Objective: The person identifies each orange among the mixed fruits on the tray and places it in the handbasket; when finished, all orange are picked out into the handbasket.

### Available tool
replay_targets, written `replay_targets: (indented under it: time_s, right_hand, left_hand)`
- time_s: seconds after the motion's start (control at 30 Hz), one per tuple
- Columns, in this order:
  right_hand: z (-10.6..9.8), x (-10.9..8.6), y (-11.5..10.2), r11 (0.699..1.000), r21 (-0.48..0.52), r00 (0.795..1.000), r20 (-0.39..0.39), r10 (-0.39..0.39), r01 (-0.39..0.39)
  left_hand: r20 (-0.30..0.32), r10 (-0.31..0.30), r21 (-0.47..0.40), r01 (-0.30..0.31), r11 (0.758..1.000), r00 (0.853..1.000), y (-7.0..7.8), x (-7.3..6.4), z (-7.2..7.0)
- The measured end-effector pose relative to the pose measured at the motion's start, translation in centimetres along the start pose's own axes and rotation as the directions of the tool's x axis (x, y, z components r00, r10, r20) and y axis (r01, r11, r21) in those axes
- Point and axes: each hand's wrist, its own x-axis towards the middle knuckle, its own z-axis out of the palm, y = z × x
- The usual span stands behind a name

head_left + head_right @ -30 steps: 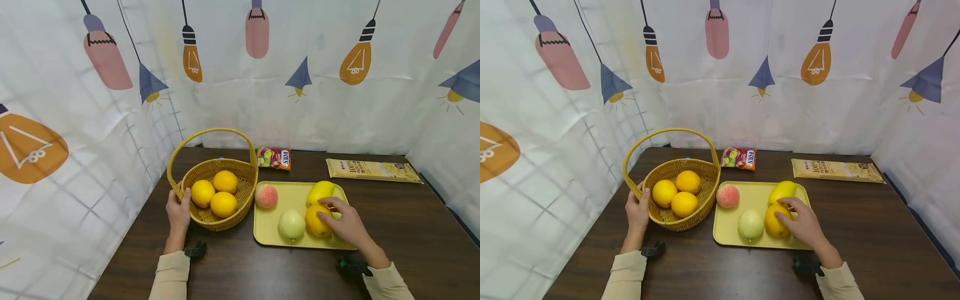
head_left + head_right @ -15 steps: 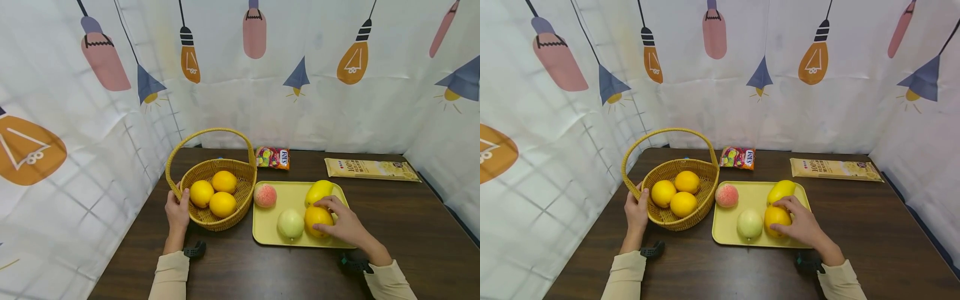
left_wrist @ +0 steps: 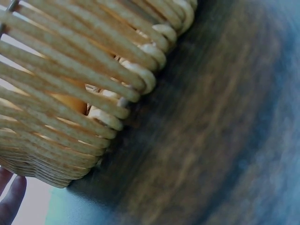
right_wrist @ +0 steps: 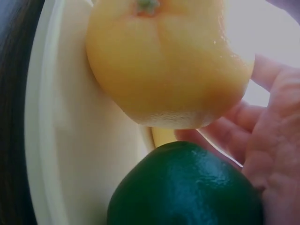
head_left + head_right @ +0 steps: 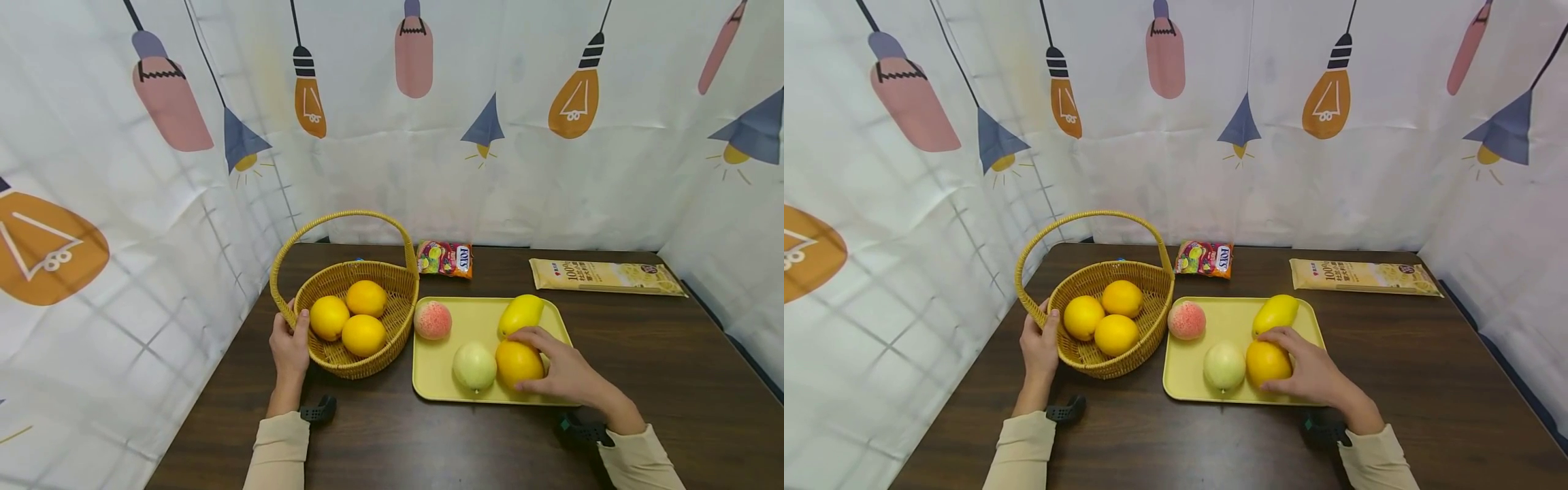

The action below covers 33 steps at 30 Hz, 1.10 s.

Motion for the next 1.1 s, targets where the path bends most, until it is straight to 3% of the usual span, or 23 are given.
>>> replay_targets:
  time_s: [0.3,0.57,0.9,1.1]
  right_hand:
    - [-0.2,-0.1,-0.3,0.999,-0.049,0.999,0.045,0.008,-0.006]
    - [0.0,-0.1,-0.4,0.999,-0.039,1.000,0.000,0.021,-0.021]
    - [0.0,0.3,-0.2,0.996,0.082,0.994,-0.094,0.050,-0.042]
    - [0.5,0.6,-0.7,0.987,0.153,0.970,-0.228,0.085,-0.050]
  left_hand:
    - [0.008,0.007,-0.036,-0.007,0.999,1.000,0.0,0.0,-0.1]
    - [0.015,-0.010,-0.019,0.010,1.000,1.000,0.1,0.0,-0.1]
    - [0.039,0.005,-0.011,-0.004,1.000,0.999,3.8,-1.0,-0.8]
    - [0.026,0.012,-0.020,-0.011,1.000,1.000,1.4,-0.3,-0.4]
